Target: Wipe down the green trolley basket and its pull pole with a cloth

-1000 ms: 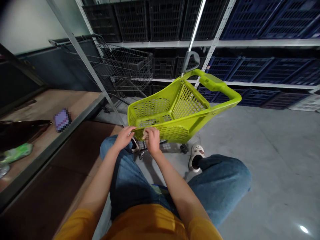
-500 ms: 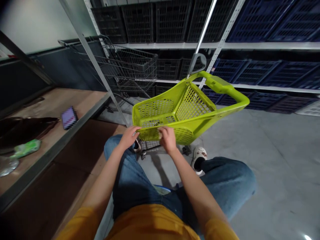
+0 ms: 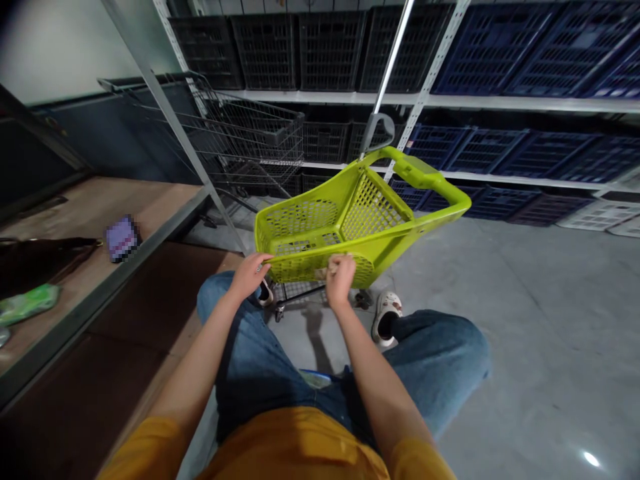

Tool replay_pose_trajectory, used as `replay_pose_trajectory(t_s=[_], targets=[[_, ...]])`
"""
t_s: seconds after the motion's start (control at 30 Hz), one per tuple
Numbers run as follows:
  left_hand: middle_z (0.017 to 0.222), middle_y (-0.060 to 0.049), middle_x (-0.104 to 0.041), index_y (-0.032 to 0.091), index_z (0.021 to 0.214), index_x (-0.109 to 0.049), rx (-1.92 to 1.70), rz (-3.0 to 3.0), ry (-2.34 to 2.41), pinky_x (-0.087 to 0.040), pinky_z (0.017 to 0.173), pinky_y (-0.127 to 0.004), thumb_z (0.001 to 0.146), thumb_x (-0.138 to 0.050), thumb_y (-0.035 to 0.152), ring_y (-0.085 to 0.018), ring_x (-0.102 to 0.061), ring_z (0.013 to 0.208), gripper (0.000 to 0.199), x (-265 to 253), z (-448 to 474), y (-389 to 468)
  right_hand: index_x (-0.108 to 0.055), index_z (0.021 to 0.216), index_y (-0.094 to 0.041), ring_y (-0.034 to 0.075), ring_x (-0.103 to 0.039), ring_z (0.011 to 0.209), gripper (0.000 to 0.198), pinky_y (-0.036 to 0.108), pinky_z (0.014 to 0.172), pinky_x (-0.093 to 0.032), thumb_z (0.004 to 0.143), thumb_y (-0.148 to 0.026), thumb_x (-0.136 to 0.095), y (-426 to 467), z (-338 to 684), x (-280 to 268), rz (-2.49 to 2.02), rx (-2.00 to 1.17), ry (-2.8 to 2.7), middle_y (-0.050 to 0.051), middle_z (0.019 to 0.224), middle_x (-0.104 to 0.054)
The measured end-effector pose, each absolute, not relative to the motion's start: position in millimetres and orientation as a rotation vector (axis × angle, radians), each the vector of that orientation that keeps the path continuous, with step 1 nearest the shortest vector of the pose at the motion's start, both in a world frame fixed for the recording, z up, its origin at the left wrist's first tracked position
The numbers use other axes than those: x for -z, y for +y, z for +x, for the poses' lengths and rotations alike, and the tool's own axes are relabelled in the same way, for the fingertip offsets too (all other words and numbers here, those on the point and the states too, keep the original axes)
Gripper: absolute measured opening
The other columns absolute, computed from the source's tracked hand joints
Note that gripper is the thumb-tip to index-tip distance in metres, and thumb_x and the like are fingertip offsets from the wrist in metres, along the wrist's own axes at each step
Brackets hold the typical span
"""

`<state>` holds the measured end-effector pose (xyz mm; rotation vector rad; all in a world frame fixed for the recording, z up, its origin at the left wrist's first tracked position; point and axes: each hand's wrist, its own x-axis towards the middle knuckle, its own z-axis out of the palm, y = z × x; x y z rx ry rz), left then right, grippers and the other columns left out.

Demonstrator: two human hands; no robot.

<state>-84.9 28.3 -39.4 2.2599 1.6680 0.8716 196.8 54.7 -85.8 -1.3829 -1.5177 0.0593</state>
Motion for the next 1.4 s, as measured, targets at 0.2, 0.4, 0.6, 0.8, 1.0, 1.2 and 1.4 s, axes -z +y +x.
replay_pose_trajectory(t_s=[0.2,0.4,0.6,0.8,1.0,1.2,1.4], targets=[[0.114,-0.006,-0.069,0.023,0.114,-0.064,-0.867,2.26,1.635,-0.049,0.1,-0.039,0.095,-0.048,0.023,-0.022,-0.062,0.111,0.025,37,-89,32,-0.06,0.093,-0.028,0.026,-0.057,0.105,0.027,0.046,0.095,-0.048,0.083,-0.006,-0.048,36,107,113,-1.23,-0.184,-1.9,0.005,0.106,-0.062],[0.111,-0.008,-0.067,0.023,0.113,-0.061,-0.913,2.261,1.78,-0.049,0.099,-0.042,0.09,-0.059,0.025,-0.026,-0.061,0.109,0.023,43,-73,26,-0.064,0.104,-0.033,0.022,-0.059,0.101,0.027,0.036,0.088,-0.053,0.088,-0.013,-0.056,41,123,128,-0.946,-0.076,-2.258,-0.001,0.111,-0.067],[0.115,-0.01,-0.065,0.023,0.114,-0.058,-1.02,2.273,1.882,-0.047,0.1,-0.043,0.089,-0.062,0.024,-0.028,-0.059,0.112,0.026,51,-59,21,-0.062,0.102,-0.022,0.025,-0.053,0.101,0.022,0.04,0.087,-0.045,0.086,-0.012,-0.053,54,240,130,-1.24,0.042,-1.999,0.011,0.115,-0.063],[0.115,-0.01,-0.065,0.023,0.114,-0.059,-1.017,2.239,1.889,-0.047,0.1,-0.043,0.09,-0.061,0.023,-0.028,-0.059,0.112,0.024,50,-58,21,-0.052,0.087,-0.02,0.023,-0.049,0.095,0.014,0.04,0.088,-0.044,0.077,-0.011,-0.048,61,288,137,-1.543,0.066,-1.469,0.006,0.094,-0.055],[0.115,-0.008,-0.067,0.023,0.112,-0.061,-0.972,2.223,1.873,-0.048,0.099,-0.04,0.091,-0.059,0.024,-0.027,-0.06,0.111,0.021,42,-62,21,-0.053,0.093,-0.019,0.022,-0.052,0.096,0.031,0.036,0.087,-0.046,0.07,0.0,-0.043,35,154,143,-1.317,-0.233,-1.709,0.008,0.097,-0.058],[0.111,-0.007,-0.068,0.022,0.112,-0.061,-0.945,2.242,1.857,-0.048,0.098,-0.038,0.093,-0.057,0.024,-0.024,-0.061,0.108,0.019,38,-63,21,-0.059,0.101,-0.021,0.024,-0.052,0.103,0.037,0.034,0.09,-0.046,0.073,-0.001,-0.048,21,77,143,-1.071,-0.375,-2.194,0.009,0.107,-0.059],[0.113,-0.007,-0.068,0.022,0.112,-0.061,-0.963,2.26,1.869,-0.047,0.099,-0.036,0.093,-0.058,0.026,-0.024,-0.061,0.11,0.019,44,-63,22,-0.062,0.101,-0.021,0.026,-0.051,0.105,0.036,0.038,0.092,-0.044,0.073,-0.003,-0.051,38,165,154,-1.155,-0.352,-2.15,0.011,0.113,-0.062]])
